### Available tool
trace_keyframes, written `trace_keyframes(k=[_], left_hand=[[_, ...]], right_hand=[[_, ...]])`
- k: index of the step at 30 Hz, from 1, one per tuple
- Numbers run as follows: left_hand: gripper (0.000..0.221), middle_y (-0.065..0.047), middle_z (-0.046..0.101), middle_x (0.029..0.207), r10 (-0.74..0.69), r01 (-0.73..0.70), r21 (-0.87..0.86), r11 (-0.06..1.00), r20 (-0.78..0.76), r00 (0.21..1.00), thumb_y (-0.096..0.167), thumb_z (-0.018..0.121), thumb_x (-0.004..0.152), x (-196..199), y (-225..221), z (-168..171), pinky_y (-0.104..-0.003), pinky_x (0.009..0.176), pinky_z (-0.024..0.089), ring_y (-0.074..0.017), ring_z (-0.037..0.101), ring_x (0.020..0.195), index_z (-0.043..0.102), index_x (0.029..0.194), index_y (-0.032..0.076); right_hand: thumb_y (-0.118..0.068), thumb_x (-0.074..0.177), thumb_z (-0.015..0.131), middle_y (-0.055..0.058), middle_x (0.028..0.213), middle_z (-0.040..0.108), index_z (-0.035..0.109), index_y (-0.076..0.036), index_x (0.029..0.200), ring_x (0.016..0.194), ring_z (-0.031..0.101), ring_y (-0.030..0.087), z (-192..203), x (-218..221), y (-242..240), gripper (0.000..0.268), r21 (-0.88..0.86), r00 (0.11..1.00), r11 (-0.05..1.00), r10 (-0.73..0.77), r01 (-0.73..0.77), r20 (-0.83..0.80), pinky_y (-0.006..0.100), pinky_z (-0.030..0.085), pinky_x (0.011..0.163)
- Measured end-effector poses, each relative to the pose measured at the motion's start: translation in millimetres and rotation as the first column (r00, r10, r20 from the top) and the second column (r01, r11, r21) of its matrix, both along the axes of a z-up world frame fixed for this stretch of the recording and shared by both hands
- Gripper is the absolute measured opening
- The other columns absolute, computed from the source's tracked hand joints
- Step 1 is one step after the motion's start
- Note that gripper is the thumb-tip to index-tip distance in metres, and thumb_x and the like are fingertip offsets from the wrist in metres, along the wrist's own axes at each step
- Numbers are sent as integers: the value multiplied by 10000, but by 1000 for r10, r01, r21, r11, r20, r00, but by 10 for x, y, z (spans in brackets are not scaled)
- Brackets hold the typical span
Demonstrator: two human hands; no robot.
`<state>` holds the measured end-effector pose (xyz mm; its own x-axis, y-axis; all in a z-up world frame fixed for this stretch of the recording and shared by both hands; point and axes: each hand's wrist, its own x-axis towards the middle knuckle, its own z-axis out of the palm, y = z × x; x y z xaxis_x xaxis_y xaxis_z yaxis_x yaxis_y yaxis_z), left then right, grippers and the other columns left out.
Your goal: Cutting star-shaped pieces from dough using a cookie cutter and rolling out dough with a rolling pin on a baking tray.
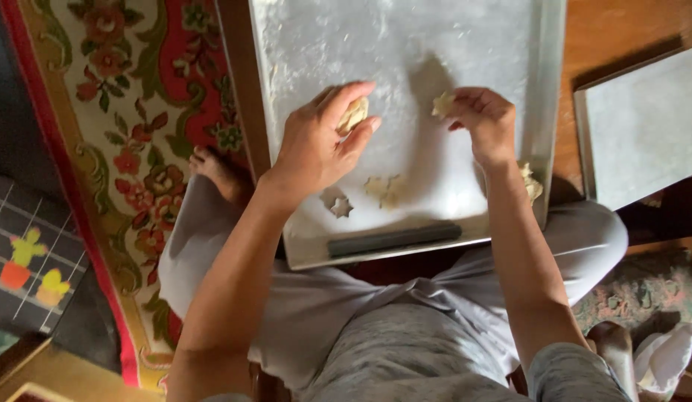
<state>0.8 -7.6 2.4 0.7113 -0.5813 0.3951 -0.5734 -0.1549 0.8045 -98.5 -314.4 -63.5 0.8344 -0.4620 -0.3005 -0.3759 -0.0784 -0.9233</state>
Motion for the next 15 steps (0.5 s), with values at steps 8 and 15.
trace_keyframes(k=[8,15], left_hand=[[360,-79,715,1105,19,-14,88,996,-51,999,305,646,1030,35,-88,-78,-356,727,558,-234,723,888,608,1316,90],[400,-119,714,1212,-18,43,150,988,-167,986,329,603,1032,86,-132,9,-369,748,614,-288,759,1078,591,1349,85]], right_hand=[[29,848,748,88,735,739,758,-20,972,506,632,165,-357,913,-1067,134,-104,937,937,-319,335,140,268,510,431],[74,735,674,79,693,697,754,10,982,443,525,142,-538,1298,-1544,268,-199,893,874,-415,444,173,276,392,347]])
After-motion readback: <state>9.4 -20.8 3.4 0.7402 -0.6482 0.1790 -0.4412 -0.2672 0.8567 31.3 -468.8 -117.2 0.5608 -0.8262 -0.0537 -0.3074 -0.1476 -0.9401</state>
